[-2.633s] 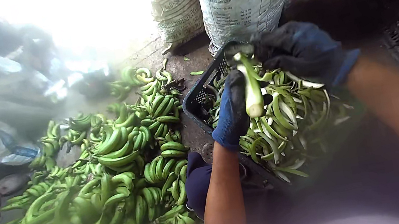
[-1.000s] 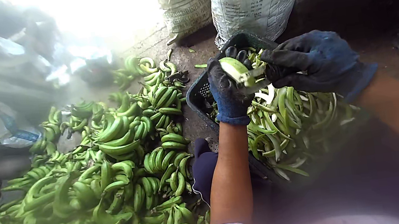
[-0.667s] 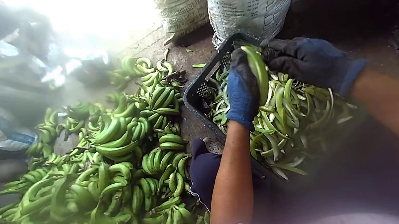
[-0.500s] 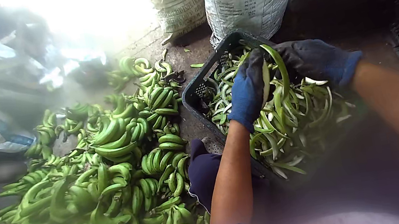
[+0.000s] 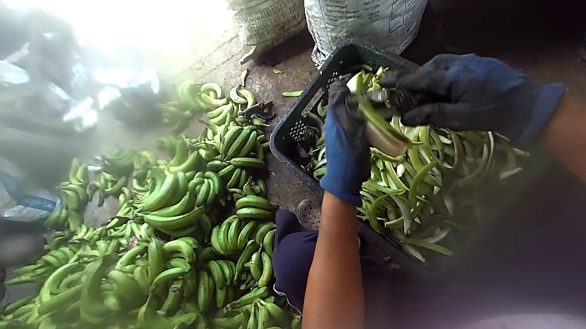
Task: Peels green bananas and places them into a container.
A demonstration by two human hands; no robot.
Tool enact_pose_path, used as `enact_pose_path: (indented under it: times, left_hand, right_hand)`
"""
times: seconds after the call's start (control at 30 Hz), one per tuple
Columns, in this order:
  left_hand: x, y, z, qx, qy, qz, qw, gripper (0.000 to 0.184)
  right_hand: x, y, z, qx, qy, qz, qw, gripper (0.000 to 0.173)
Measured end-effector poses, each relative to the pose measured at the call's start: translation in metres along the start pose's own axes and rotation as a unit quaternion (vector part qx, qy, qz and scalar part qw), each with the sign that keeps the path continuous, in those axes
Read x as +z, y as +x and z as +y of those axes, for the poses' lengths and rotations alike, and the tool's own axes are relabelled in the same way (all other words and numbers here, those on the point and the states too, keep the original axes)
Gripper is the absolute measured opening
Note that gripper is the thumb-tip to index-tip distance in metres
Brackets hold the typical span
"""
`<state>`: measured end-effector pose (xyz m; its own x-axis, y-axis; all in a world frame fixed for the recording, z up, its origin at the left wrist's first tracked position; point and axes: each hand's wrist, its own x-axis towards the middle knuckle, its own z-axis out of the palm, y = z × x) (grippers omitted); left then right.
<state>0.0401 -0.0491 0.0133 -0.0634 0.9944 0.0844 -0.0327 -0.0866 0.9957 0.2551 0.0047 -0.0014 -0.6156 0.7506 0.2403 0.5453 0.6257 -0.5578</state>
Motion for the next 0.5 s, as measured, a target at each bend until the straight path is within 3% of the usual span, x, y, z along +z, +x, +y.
enact_pose_path:
  times: [0.07,0.13,0.23,0.33,0.5]
  left_hand:
    - [0.004,-0.001,-0.001,-0.006,0.052,-0.022,0.998,0.044]
    - [0.000,0.003,-0.002,-0.009,0.020,-0.030,0.999,0.047]
    - [-0.012,0.011,-0.007,0.026,-0.104,0.039,0.993,0.040]
    - [-0.016,0.008,-0.010,0.051,-0.096,0.079,0.991,0.036]
    - [-0.002,-0.007,0.000,0.052,-0.029,0.003,0.998,0.045]
  right_hand:
    - [0.000,0.004,0.006,0.083,0.027,0.002,0.996,0.050]
    - [0.000,0.002,0.016,0.126,0.050,0.014,0.991,0.050]
    - [-0.006,-0.006,0.016,0.012,0.057,0.016,0.998,0.056]
    - [-0.006,-0.007,-0.003,-0.086,0.082,-0.027,0.993,0.056]
    - [-0.005,0.014,0.000,-0.014,0.069,-0.001,0.997,0.049]
